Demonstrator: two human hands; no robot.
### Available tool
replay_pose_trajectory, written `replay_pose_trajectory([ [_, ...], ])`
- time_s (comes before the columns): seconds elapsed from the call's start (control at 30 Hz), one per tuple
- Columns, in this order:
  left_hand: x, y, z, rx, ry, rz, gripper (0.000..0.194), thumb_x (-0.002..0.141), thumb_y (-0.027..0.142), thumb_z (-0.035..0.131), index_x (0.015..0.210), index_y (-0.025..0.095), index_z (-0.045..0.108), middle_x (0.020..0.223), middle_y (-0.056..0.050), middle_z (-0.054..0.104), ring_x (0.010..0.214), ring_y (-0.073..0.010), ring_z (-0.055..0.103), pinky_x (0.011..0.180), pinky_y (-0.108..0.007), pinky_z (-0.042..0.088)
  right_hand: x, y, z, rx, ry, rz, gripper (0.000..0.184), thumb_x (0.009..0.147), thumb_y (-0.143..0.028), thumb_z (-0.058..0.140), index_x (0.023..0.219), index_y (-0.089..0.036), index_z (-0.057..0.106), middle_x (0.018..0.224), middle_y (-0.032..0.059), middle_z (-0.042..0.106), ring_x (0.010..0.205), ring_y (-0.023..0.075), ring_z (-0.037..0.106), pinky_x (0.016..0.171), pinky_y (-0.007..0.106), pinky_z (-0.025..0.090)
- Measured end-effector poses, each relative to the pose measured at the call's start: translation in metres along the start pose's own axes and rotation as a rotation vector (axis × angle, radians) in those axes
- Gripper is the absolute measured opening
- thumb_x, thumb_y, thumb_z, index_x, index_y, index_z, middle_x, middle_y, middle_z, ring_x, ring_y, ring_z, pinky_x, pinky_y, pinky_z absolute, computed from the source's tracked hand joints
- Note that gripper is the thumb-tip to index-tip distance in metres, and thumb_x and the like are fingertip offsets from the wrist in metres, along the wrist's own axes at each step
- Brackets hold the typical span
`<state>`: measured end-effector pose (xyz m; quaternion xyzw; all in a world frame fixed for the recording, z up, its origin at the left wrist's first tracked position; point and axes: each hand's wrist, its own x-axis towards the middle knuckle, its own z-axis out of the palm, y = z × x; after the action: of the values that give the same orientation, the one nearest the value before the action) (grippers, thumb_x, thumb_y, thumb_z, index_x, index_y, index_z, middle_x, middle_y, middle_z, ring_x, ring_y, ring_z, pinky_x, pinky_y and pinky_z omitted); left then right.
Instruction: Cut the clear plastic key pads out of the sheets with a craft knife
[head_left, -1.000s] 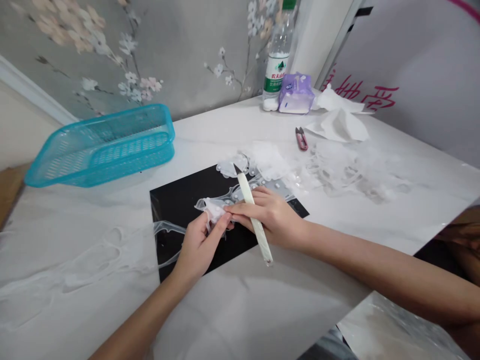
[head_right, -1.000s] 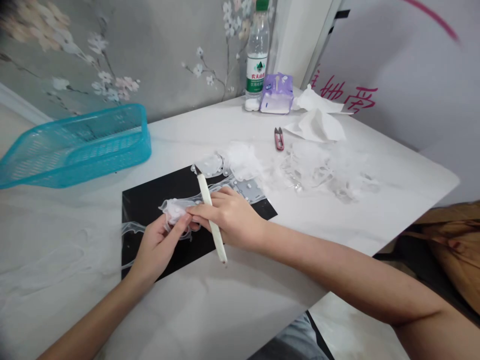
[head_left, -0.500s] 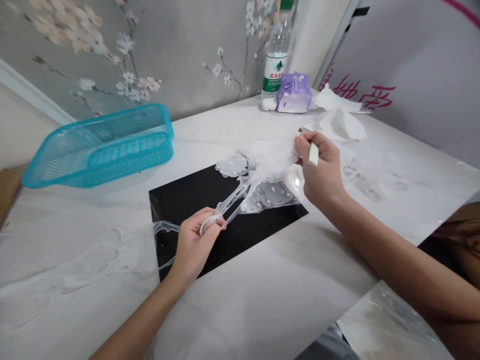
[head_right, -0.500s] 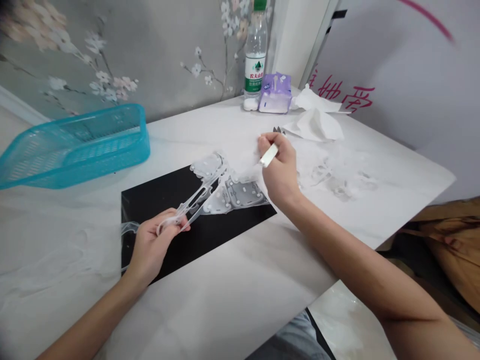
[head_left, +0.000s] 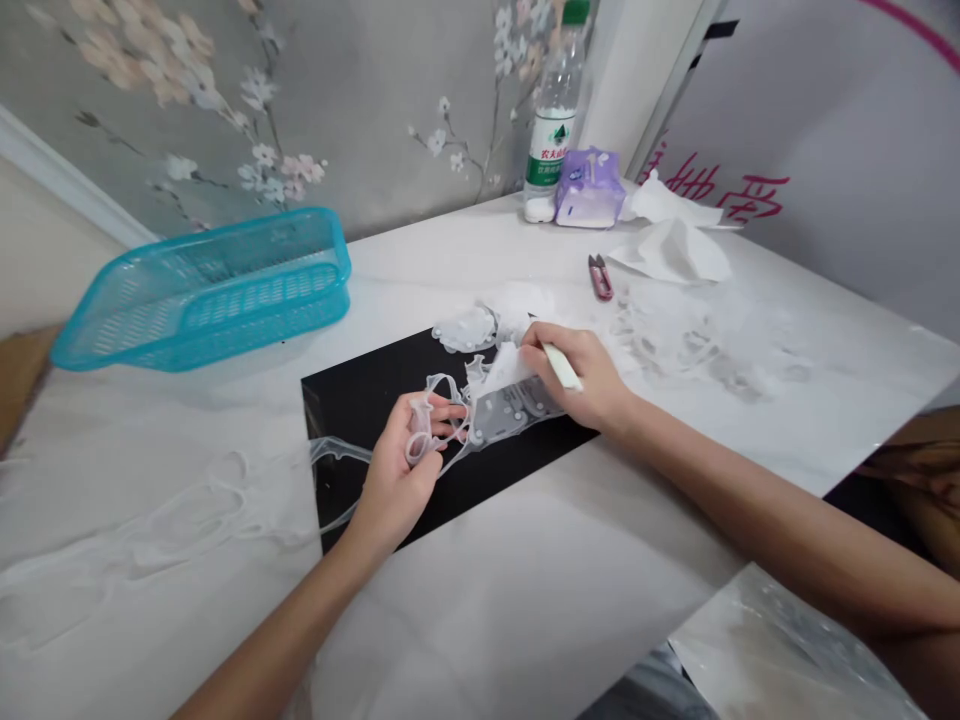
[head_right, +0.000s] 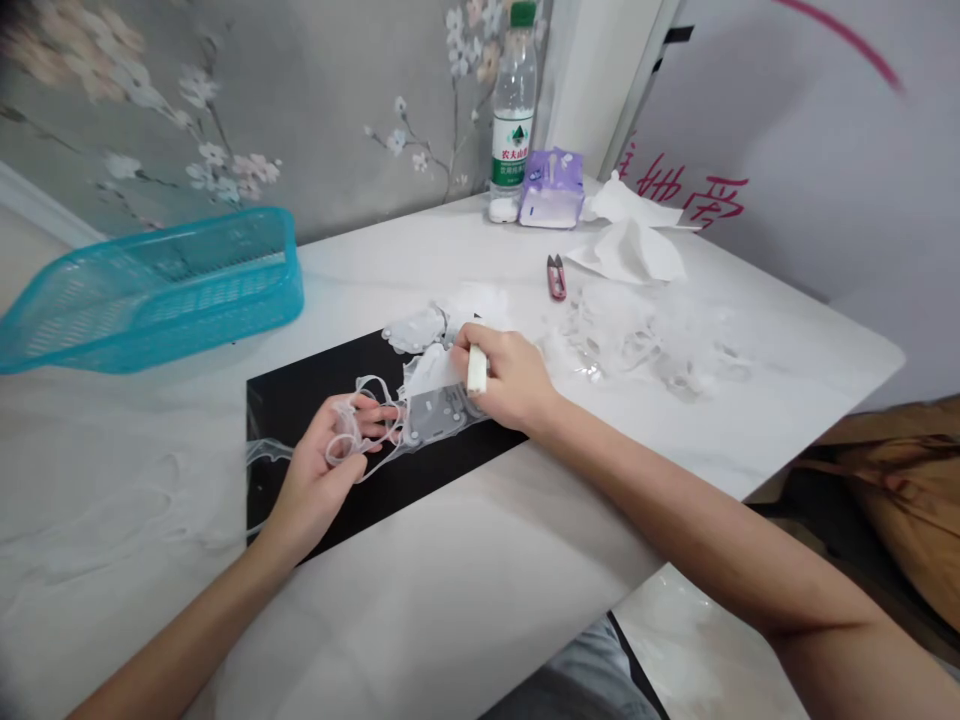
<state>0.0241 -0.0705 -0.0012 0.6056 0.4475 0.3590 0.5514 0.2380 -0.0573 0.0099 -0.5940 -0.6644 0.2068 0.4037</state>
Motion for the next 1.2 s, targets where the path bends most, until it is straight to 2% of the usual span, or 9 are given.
replay_pose_trajectory([
  [0.1,-0.001,0.001,-0.001,0.073,-0.04,-0.008,0.043,0.063,0.008,0.041,0.103,0.021,0.052,0.1,-0.002,0.063,0.081,-0.0136,0.061,0.077,-0.026,0.046,-0.002,0.0,0.002,-0.041,-0.082,-0.145,0.031,0.083,-0.048,0.057,0.081,-0.017,0.059,0.072,0.0028,0.064,0.064,0.0149,0.055,0.06,0.027,0.043],
  [0.2,-0.002,0.001,-0.003,0.134,-0.054,-0.016,0.045,0.07,0.01,0.042,0.112,0.021,0.054,0.099,-0.001,0.06,0.082,-0.0137,0.059,0.077,-0.024,0.045,-0.001,0.003,0.006,-0.124,-0.157,-0.464,0.042,0.072,-0.052,0.071,0.097,-0.018,0.063,0.095,0.0075,0.07,0.086,0.0214,0.06,0.072,0.031,0.048],
  [0.33,-0.002,0.0,-0.003,0.137,-0.067,-0.019,0.046,0.075,0.013,0.043,0.119,0.021,0.053,0.1,-0.001,0.06,0.085,-0.0141,0.058,0.08,-0.023,0.044,-0.005,0.003,0.01,-0.271,-0.211,-0.651,0.049,0.074,-0.055,0.067,0.104,-0.016,0.064,0.108,0.0099,0.069,0.085,0.0229,0.061,0.07,0.033,0.051],
  [0.4,-0.002,-0.002,-0.002,0.127,-0.063,-0.026,0.045,0.076,0.013,0.044,0.12,0.022,0.054,0.103,-0.001,0.061,0.084,-0.0141,0.058,0.081,-0.023,0.045,-0.009,0.0,0.011,-0.342,-0.251,-0.665,0.05,0.075,-0.054,0.067,0.107,-0.016,0.063,0.115,0.0107,0.066,0.087,0.0241,0.06,0.067,0.034,0.051],
  [0.53,-0.001,-0.003,-0.002,0.111,-0.05,-0.015,0.045,0.074,0.011,0.043,0.115,0.022,0.057,0.1,-0.001,0.061,0.089,-0.0153,0.058,0.082,-0.024,0.046,-0.013,-0.004,0.012,-0.345,-0.267,-0.664,0.019,0.09,-0.028,0.052,0.1,-0.018,0.065,0.104,0.0071,0.07,0.089,0.0214,0.061,0.066,0.03,0.05],
  [0.67,-0.002,-0.002,-0.004,0.07,-0.072,-0.01,0.041,0.076,0.014,0.044,0.113,0.022,0.059,0.085,0.0,0.058,0.082,-0.0147,0.055,0.071,-0.021,0.046,-0.013,-0.006,0.012,-0.135,-0.264,-0.673,0.018,0.093,-0.022,0.047,0.096,-0.018,0.064,0.093,0.0057,0.071,0.085,0.0178,0.06,0.07,0.028,0.049],
  [0.8,-0.003,-0.002,-0.003,0.135,-0.016,-0.02,0.036,0.083,0.031,0.056,0.117,0.023,0.058,0.088,0.0,0.06,0.08,-0.0145,0.055,0.068,-0.02,0.044,-0.014,-0.011,0.009,0.03,-0.228,-0.661,0.015,0.091,-0.018,0.048,0.095,-0.016,0.062,0.081,0.0057,0.067,0.075,0.0159,0.057,0.063,0.026,0.047],
  [1.07,-0.001,-0.001,0.001,0.24,0.103,0.039,0.046,0.078,0.035,0.066,0.122,0.025,0.058,0.077,0.002,0.06,0.066,-0.0115,0.052,0.063,-0.019,0.044,-0.013,-0.021,-0.004,0.326,-0.27,-0.428,0.018,0.092,-0.019,0.043,0.084,-0.016,0.059,0.079,0.0059,0.065,0.071,0.013,0.057,0.068,0.026,0.048],
  [1.2,-0.002,0.001,0.0,0.25,0.041,0.046,0.022,0.082,0.038,0.061,0.095,0.021,0.067,0.078,0.001,0.061,0.064,-0.0109,0.051,0.059,-0.019,0.041,-0.013,-0.021,-0.004,0.37,-0.387,-0.414,0.019,0.092,-0.018,0.044,0.081,-0.015,0.059,0.077,0.0052,0.062,0.07,0.0119,0.056,0.066,0.025,0.046],
])
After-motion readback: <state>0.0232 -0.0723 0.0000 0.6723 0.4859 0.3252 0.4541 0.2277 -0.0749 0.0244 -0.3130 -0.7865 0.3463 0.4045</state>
